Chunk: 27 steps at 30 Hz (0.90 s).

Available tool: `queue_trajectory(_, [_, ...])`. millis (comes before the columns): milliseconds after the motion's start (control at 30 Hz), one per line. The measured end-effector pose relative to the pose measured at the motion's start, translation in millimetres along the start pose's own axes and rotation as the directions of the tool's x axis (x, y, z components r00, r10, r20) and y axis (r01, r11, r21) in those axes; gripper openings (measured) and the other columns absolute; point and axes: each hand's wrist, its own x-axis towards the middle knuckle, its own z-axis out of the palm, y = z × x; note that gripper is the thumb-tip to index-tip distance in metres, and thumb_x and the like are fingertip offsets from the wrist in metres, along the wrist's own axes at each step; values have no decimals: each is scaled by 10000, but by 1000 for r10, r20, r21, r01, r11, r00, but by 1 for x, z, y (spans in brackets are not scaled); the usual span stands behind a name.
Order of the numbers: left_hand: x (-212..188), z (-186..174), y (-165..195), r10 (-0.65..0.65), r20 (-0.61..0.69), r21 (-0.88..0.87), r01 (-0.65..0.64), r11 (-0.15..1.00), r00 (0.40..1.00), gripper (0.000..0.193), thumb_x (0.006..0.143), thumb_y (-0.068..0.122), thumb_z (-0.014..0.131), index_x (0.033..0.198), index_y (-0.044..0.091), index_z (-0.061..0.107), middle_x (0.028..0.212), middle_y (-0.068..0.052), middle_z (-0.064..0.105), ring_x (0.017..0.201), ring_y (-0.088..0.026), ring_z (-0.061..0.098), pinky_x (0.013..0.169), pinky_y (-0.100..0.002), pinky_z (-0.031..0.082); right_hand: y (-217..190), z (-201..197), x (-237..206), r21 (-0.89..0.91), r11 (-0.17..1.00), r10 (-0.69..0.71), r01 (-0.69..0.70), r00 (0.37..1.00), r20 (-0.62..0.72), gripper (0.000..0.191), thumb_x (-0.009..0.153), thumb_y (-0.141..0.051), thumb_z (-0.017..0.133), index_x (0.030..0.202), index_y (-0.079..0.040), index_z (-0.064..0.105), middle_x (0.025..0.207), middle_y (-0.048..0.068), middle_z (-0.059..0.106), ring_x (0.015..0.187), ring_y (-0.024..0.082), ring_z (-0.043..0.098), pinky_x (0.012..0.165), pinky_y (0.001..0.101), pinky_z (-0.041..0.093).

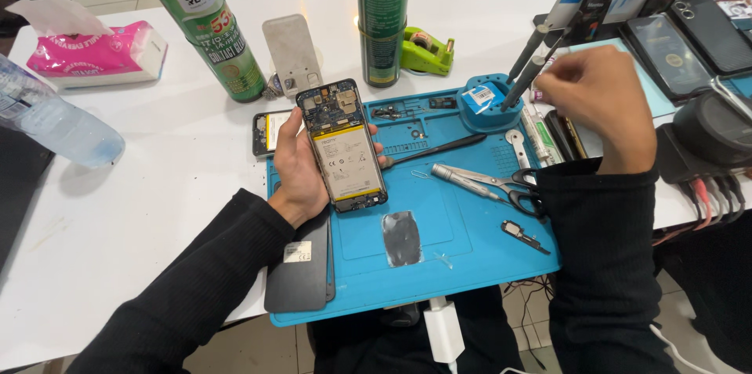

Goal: The person holds an opened smartphone on a blue repair mat and uses a black pry tool to work around and lift the battery out of the phone chassis, repositioning the tool along the battery edges and steadying the phone with the other hand.

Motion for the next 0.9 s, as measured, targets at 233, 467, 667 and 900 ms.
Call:
queue_trajectory(233, [0,1,-2,15,-15,52,-14,999,1000,795,942,685,340,1318,13,541,1165,-222,651,1043,-356,702,922,-576,610,16,5,5,74,960,-261,272,957,-130,144,959,-75,722,1058,17,770,923,111,756,790,161,705,687,289,564])
queue_trajectory(467, [0,0,-8,5,-9,49,-5,999,1000,787,963,677,353,1324,5,546,1180,-196,650,1038,-352,703,932,-546,605,7,7,-1,329,934,-132,142,990,-51,142,1057,-61,612,1130,56,645,951,174,732,863,204,752,708,290,620])
queue_trajectory(667, [1,0,-8,-25,-11,28,25,999,1000,790,956,671,353,1337,6,545,1203,-188,647,1058,-340,698,944,-540,601,-9,8,-2,363,931,-11,-39,991,136,158,1126,-108,415,1266,-39,438,1020,173,656,822,260,749,648,349,634])
queue_trajectory(900, [0,-1,-10,-10,-14,102,11,995,1000,814,943,681,334,1355,11,543,1202,-205,662,1058,-339,706,943,-537,610,-6,10,2,410,905,24,-111,977,213,114,1143,-189,365,1218,-107,392,1029,87,546,756,248,730,617,338,631])
